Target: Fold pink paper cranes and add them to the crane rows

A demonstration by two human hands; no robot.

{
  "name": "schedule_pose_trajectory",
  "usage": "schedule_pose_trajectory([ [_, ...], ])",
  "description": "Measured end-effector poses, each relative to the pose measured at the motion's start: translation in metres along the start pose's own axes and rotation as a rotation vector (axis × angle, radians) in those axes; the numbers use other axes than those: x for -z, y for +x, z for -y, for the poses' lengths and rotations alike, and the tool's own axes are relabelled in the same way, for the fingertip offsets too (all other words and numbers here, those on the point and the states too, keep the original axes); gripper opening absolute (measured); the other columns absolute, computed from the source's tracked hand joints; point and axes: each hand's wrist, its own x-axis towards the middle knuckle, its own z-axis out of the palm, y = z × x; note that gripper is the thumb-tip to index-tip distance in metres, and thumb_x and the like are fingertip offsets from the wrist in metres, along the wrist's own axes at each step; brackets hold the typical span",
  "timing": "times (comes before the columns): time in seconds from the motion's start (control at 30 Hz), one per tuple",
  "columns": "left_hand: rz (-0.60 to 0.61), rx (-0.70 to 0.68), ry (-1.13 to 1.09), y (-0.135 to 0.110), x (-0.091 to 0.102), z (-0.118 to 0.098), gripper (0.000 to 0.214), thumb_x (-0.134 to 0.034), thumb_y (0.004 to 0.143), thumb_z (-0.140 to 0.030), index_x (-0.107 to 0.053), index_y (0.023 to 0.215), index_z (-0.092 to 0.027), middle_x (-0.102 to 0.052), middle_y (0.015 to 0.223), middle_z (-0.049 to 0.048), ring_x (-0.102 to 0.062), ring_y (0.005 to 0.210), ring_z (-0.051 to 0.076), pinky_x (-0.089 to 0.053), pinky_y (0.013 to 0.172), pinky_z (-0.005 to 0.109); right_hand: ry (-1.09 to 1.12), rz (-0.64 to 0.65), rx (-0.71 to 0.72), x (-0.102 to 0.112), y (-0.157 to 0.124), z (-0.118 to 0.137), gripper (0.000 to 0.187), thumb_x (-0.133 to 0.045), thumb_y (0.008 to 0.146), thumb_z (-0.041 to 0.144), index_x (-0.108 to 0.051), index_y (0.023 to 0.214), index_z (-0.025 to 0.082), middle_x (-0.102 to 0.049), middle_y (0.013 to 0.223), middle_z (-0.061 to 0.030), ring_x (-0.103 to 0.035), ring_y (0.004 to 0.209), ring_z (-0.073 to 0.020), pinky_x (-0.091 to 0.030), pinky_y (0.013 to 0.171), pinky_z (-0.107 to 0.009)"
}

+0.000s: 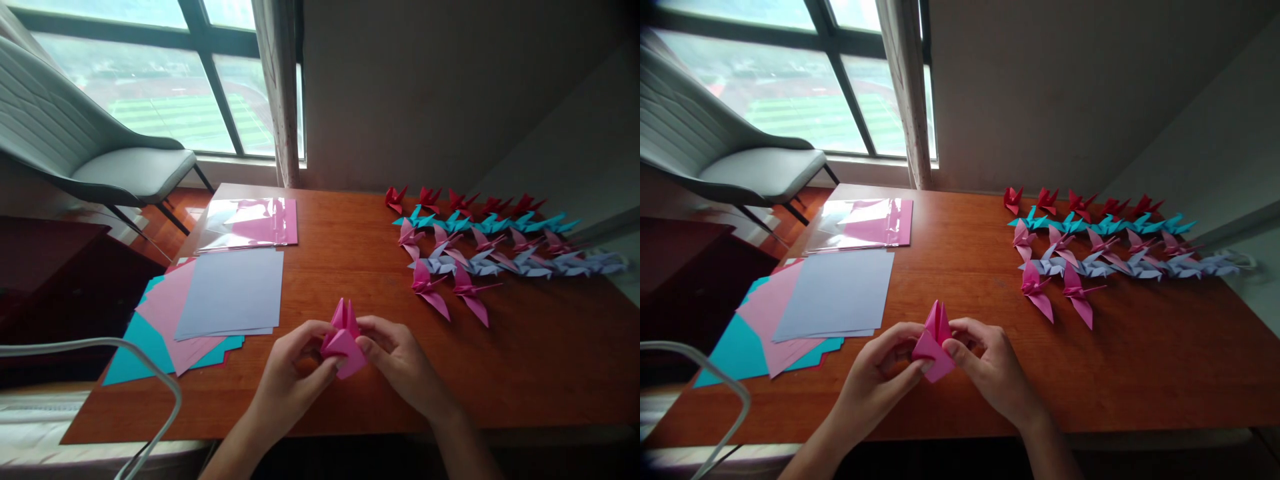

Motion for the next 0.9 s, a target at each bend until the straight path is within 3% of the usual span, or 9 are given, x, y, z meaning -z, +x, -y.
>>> schedule_pose_trajectory([
  [0.1, -0.009, 0.075, -0.103, 0.002, -0.003, 0.001, 0.021, -0.068, 0.092, -0.027, -0.062, 0.112, -0.022, -0.069, 0.101, 0.0043, -0.068, 0.088, 0.016, -0.056, 0.074, 0.024, 0.01, 0.008, 0.026, 0.0, 0.0, 0.001, 0.038, -0.059, 0.095, 0.051, -0.072, 0.116, 0.023, -0.074, 0.104, -0.0064, -0.066, 0.088, -0.0207, -0.054, 0.084, -0.033],
  [0.2, -0.044, 0.121, -0.184, 0.005, -0.008, 0.0, 0.034, -0.069, 0.092, -0.029, -0.054, 0.123, -0.025, -0.069, 0.107, 0.0044, -0.068, 0.09, 0.016, -0.055, 0.073, 0.023, -0.055, -0.035, -0.001, -0.003, 0.0, -0.001, 0.041, -0.073, 0.086, 0.046, -0.07, 0.119, 0.022, -0.073, 0.1, -0.0056, -0.065, 0.083, -0.0207, -0.055, 0.079, -0.033],
  [0.4, -0.113, 0.201, -0.328, 0.01, -0.012, -0.005, 0.053, -0.072, 0.09, -0.033, -0.046, 0.135, -0.023, -0.071, 0.11, 0.0067, -0.066, 0.085, 0.014, -0.053, 0.069, 0.021, 0.033, -0.123, -0.038, -0.01, 0.003, -0.01, 0.03, -0.072, 0.088, 0.042, -0.071, 0.108, 0.02, -0.073, 0.093, -0.0053, -0.065, 0.079, -0.0189, -0.055, 0.078, -0.033],
  [0.7, -0.054, 0.179, -0.289, 0.01, -0.017, 0.002, 0.018, -0.075, 0.086, -0.023, -0.068, 0.102, -0.017, -0.073, 0.1, 0.0039, -0.068, 0.091, 0.015, -0.052, 0.082, 0.022, 0.083, -0.216, 0.033, -0.009, 0.004, -0.015, 0.026, -0.073, 0.086, 0.043, -0.072, 0.101, 0.022, -0.073, 0.096, -0.0054, -0.065, 0.082, -0.0188, -0.054, 0.08, -0.031],
  [0.9, -0.13, 0.002, 0.07, 0.01, -0.015, 0.006, 0.01, -0.069, 0.09, -0.025, -0.073, 0.096, -0.018, -0.075, 0.089, 0.004, -0.069, 0.078, 0.015, -0.053, 0.069, 0.021, 0.013, -0.185, 0.019, -0.004, -0.001, -0.016, 0.023, -0.074, 0.086, 0.042, -0.074, 0.093, 0.021, -0.073, 0.089, -0.0049, -0.066, 0.079, -0.0195, -0.056, 0.085, -0.035],
])
